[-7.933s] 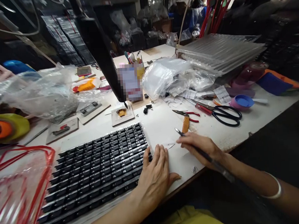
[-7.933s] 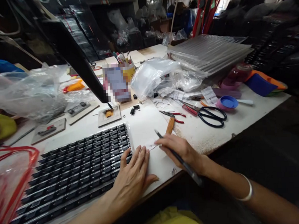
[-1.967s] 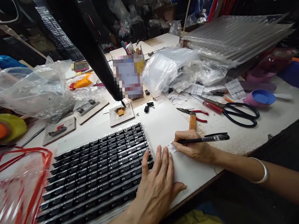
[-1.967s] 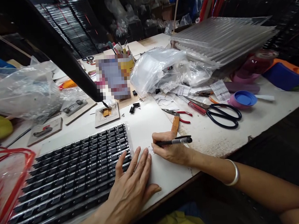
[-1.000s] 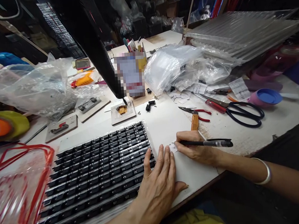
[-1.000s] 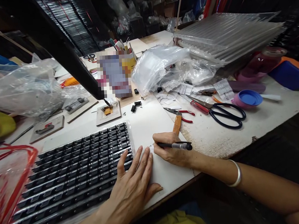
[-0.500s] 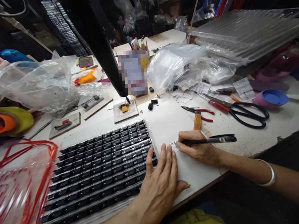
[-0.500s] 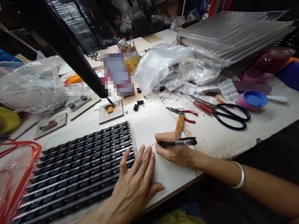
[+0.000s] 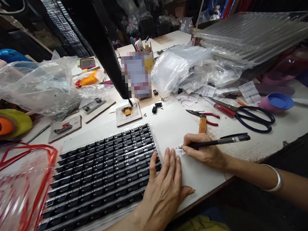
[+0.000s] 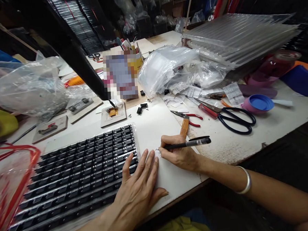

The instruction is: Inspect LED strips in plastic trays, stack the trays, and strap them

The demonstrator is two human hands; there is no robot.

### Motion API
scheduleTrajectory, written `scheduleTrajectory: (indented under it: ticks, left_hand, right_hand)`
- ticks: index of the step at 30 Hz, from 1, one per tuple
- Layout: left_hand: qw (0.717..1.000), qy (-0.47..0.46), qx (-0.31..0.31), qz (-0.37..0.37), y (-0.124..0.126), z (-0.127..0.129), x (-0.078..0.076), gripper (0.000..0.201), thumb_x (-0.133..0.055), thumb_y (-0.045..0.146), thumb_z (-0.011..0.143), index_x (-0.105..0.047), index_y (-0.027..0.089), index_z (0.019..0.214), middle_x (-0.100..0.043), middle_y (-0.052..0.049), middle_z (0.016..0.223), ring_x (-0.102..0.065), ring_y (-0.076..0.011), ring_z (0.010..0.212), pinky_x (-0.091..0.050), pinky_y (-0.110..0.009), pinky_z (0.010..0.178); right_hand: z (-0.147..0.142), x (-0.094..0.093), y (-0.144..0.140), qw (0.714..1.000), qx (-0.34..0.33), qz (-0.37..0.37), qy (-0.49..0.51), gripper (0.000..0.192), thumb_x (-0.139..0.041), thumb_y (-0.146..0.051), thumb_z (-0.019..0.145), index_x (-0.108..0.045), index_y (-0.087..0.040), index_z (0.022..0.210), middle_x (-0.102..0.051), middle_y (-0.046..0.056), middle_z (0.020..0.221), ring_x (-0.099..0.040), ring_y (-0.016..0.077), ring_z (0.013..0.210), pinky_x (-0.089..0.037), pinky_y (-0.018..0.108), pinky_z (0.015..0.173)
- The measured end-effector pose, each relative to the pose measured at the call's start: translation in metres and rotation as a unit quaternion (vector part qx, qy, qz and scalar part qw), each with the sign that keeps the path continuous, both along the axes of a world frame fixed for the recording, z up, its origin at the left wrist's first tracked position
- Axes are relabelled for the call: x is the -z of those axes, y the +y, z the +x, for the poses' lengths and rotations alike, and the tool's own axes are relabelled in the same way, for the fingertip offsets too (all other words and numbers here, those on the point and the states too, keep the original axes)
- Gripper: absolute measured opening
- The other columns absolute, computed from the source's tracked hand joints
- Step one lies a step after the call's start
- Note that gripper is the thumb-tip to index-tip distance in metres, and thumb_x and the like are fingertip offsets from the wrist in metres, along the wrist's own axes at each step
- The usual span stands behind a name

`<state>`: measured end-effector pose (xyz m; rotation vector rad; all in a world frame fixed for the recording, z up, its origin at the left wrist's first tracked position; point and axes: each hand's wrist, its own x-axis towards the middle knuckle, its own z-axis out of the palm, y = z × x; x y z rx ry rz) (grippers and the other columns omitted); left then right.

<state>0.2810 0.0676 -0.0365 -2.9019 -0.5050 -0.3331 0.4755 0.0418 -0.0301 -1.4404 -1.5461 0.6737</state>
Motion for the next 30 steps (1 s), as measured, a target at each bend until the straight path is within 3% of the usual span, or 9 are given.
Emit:
scheduleTrajectory:
  ticks: [7,30]
  left_hand:
    - [1.0,0.002,0.006,0.004,-0.0005,-0.0021,0.0003,0.067,-0.033,0.056,0.091,-0.047,0.004,0.13,-0.05,-0.022,0.133,-0.03,-0.0304,0.136,-0.008,-0.054,0.112]
    - [0.999,0.02,0.025,0.0,0.0012,-0.0022,-0.0015,0.065,-0.031,0.054,0.092,-0.048,0.003,0.129,-0.05,-0.018,0.134,-0.03,-0.0304,0.136,-0.004,-0.054,0.113]
  right_hand:
    - [0.0001,0.005,0.0007,0.997,-0.065,-0.002,-0.034,0.02,-0.051,-0.016,0.082,-0.042,-0.018,0.064,-0.039,-0.005,0.057,-0.035,0.0075,0.053,-0.029,0.022,0.051]
    - [-0.0019,0.0067,0.0015,0.995,-0.084,-0.006,-0.054,0.024,-0.049,-0.016,0.083,-0.036,-0.019,0.062,-0.037,-0.005,0.059,-0.034,0.0086,0.055,-0.027,0.024,0.053]
